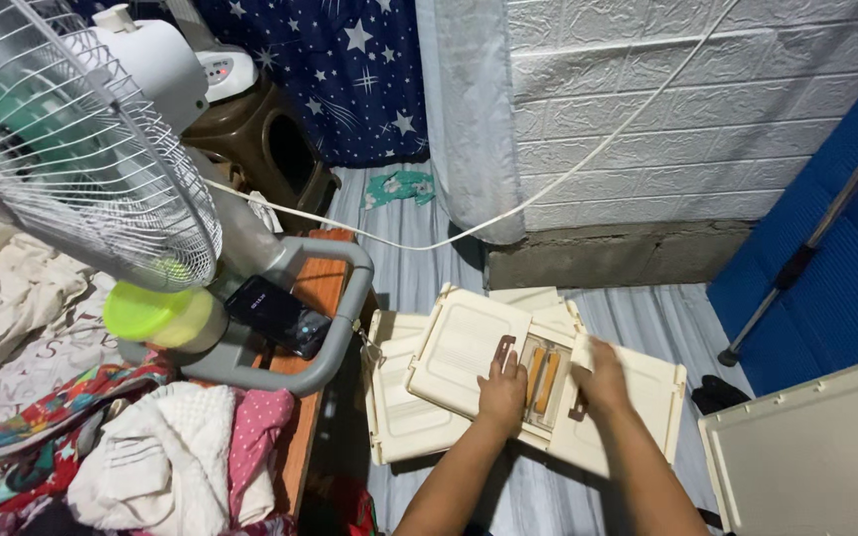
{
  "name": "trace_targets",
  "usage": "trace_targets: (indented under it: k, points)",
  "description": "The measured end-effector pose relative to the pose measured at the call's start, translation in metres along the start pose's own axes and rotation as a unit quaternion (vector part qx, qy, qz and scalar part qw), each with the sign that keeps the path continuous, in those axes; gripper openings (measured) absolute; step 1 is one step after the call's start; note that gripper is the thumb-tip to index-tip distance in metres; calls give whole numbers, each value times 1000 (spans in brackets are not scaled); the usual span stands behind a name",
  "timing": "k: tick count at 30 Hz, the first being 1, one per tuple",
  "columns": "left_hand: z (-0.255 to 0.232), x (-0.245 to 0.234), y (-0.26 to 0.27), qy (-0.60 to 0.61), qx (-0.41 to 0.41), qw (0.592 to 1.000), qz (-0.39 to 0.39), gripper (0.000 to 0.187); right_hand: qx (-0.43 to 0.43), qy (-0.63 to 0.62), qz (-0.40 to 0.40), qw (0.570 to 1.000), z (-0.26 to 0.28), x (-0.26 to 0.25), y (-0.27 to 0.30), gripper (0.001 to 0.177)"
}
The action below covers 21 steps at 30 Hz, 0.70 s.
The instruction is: The person assembles a beige plastic storage container by hand, attaching side panels and a lid. They repeatedly open and close the container to check the fit of the parts.
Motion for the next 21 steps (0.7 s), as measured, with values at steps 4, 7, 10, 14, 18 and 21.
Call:
trace_targets:
  k: [4,7,10,14,18,21]
  points:
    - [18,27,-13,28,40,998,-35,61,51,203,-172,963,-56,-64,17,80]
    - [66,37,-21,139,-4,986,-91,24,135,101,-132,977,-87,-84,37,108]
    - [137,20,-1,86,-142,975,-151,55,116,102,-111,982,-88,-87,33,112]
    - [183,-5,32,93,-308,936,-141,93,199,70,-98,972,-96,-82,30,112]
    - [199,4,46,316,-384,863,-92,106,141,4,-127,982,-91,-87,33,103]
    - [207,15,40,332,-342,873,-101,99,235,-112,-26,965,-101,-83,33,70]
Point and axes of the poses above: each hand's wrist, its own y-axis away from the middle knuckle, its own x-axis out of the palm, z = x × y, the point moved 5 cm from there along -y, towards the middle knuckle, and after that the axes turned 5 degrees about x, right-handed, at the moved point
